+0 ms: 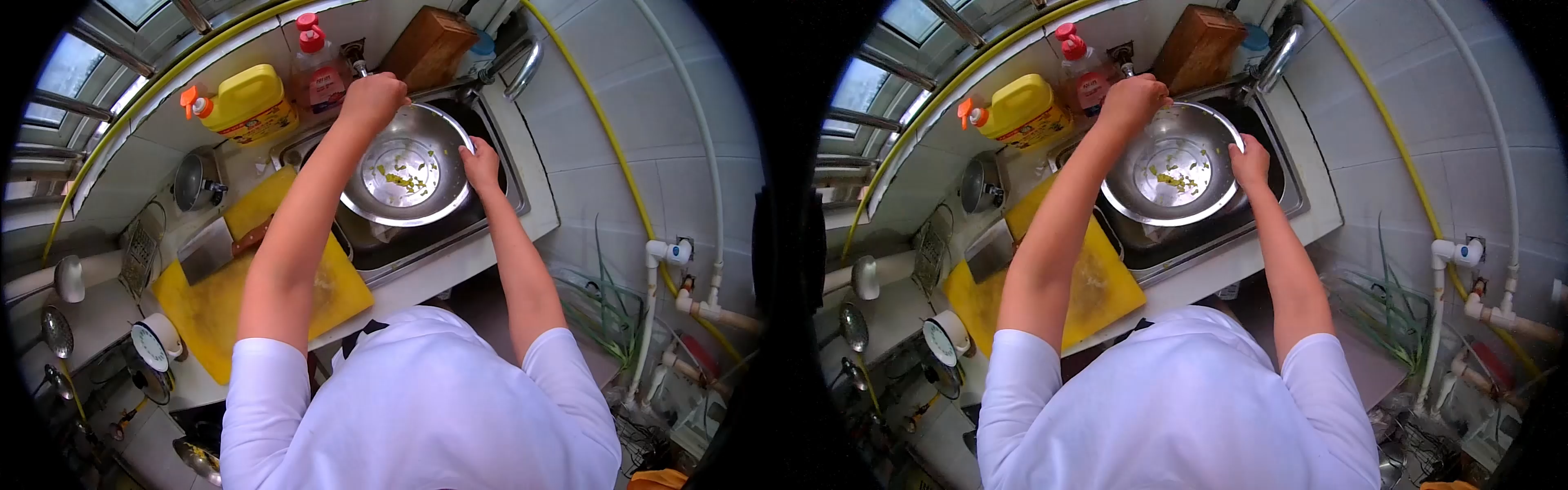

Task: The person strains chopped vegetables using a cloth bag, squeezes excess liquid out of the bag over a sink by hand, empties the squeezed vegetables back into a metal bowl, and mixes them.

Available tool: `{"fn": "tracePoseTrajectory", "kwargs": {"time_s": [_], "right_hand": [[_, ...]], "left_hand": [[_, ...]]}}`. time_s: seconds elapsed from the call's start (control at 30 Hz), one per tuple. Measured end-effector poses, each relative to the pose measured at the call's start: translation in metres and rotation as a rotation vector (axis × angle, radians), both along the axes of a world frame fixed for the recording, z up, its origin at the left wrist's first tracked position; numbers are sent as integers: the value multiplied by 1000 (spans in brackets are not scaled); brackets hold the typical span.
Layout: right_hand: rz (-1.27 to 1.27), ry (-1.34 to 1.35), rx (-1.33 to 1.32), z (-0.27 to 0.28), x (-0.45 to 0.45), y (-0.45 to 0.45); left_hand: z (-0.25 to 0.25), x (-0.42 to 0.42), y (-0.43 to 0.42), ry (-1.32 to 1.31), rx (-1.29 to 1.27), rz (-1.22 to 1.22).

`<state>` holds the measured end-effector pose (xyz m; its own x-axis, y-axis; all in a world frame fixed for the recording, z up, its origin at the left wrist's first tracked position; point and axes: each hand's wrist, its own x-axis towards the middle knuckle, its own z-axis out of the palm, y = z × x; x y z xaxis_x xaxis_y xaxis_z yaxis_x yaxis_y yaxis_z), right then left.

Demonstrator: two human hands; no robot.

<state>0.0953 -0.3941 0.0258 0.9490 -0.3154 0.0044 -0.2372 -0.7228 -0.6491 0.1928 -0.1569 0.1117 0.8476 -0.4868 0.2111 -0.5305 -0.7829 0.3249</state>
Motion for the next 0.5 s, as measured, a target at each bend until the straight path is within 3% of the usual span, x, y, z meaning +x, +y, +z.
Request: {"fn": "tracePoseTrajectory", "kwargs": {"time_s": [0.5], "right_hand": [[-52,-66,34,-14,-6,8]], "left_hand": [[3,-7,14,101,2,-57]]}}
